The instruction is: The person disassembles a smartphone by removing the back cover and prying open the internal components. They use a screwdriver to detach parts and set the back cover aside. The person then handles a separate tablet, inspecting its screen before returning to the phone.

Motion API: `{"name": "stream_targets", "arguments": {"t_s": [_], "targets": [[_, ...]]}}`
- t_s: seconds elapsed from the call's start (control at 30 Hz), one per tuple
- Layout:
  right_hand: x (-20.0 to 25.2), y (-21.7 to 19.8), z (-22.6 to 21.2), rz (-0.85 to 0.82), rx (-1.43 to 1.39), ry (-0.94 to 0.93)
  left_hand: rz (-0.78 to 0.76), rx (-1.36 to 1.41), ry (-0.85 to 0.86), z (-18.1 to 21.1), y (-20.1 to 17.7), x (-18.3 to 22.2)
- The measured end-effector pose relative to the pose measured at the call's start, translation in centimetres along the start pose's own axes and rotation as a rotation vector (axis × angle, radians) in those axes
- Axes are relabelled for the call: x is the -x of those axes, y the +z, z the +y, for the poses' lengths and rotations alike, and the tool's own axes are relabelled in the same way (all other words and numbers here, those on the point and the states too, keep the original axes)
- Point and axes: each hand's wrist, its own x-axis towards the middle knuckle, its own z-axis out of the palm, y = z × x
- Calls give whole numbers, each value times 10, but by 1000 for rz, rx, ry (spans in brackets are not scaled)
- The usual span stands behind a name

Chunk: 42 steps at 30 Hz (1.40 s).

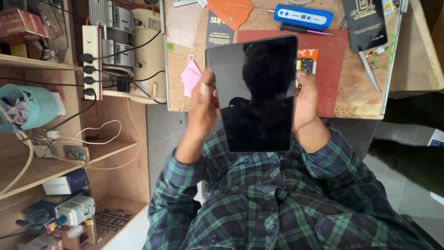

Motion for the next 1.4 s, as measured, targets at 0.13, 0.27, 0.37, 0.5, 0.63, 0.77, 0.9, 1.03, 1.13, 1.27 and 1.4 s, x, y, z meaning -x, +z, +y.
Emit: {"name": "stream_targets", "arguments": {"t_s": [0.13, 0.27, 0.37, 0.5, 0.63, 0.77, 0.9, 1.03, 1.13, 1.27, 1.4], "targets": [[3, -24, 0, 16, 115, -90, 61, 1, 167, -38, 3, 9], [9, -43, -8, 6, 103, -54, 98, 22, 175, -35, 10, 12], [11, -51, -9, 62, 98, -40, 52, 5, 180, -22, 17, 13], [13, -56, -9, -38, 164, -78, -32, 19, 183, -11, 22, 17], [15, -53, -8, 16, 177, -111, -50, 1, 183, -6, 24, 21], [15, -45, -7, 19, 191, -132, -58, 35, 180, -6, 24, 23], [13, -39, -6, 15, 149, -109, -32, 42, 147, -12, 19, 21], [12, -33, -4, 6, 169, -114, -19, 86, 156, -18, 15, 17], [15, -31, -2, 10, 125, -110, -23, 97, 159, -20, 14, 15], [21, -32, 0, 57, 154, -129, 4, 80, 169, -21, 14, 11], [25, -38, -1, 29, 51, -43, 20, 71, 189, -24, 13, 10]]}}
